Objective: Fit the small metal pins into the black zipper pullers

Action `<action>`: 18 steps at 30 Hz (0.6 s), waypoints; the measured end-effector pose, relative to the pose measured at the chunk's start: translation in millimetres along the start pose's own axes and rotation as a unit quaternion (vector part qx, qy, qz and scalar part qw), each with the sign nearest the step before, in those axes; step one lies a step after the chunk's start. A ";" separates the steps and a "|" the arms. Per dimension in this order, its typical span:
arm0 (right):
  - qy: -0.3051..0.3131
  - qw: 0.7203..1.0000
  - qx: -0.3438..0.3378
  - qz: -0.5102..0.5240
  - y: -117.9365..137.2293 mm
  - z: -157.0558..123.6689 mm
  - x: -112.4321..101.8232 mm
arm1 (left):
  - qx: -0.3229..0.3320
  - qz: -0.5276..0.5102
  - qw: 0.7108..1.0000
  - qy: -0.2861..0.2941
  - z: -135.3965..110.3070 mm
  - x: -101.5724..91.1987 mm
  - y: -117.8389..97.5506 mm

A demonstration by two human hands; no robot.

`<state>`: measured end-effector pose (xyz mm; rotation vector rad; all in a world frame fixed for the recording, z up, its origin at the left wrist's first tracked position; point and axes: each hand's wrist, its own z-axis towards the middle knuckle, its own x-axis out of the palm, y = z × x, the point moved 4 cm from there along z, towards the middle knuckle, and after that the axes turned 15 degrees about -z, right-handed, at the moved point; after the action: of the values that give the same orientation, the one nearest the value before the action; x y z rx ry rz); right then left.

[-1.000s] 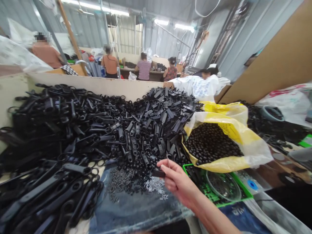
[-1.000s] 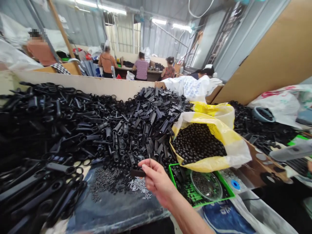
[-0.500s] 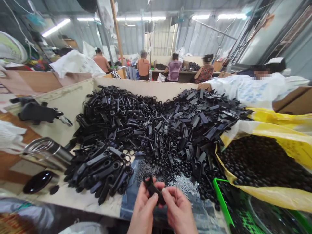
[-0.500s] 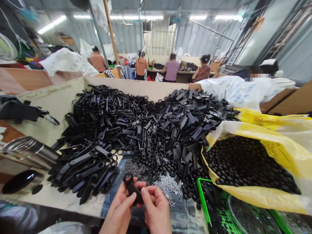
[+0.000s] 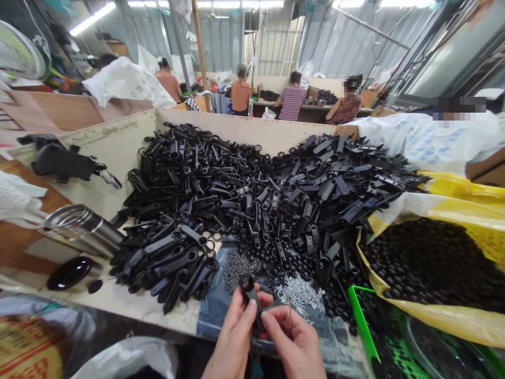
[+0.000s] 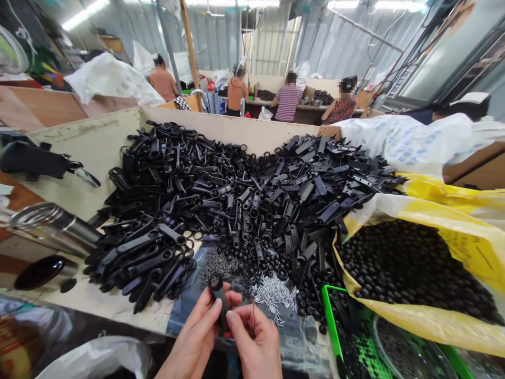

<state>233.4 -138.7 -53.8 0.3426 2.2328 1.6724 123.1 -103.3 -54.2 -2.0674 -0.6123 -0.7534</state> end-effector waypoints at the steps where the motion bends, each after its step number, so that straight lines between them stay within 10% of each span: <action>1: 0.000 1.000 -0.006 -0.006 0.7 0.3 -0.5 | 0.002 0.003 1.000 0.002 -0.2 0.3 1.1; 12: -0.016 0.996 -0.008 -0.082 -4.3 -7.0 -3.0 | 0.078 0.238 0.968 -0.002 2.7 -13.0 -4.9; 18: 0.063 0.990 -0.018 -0.127 9.3 13.7 -21.1 | -0.042 0.245 0.965 0.085 -5.8 -1.1 -4.8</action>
<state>258.1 -132.1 -45.9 -0.0571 2.2219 1.6340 117.4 -105.7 -49.7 -2.0815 0.0360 -0.6590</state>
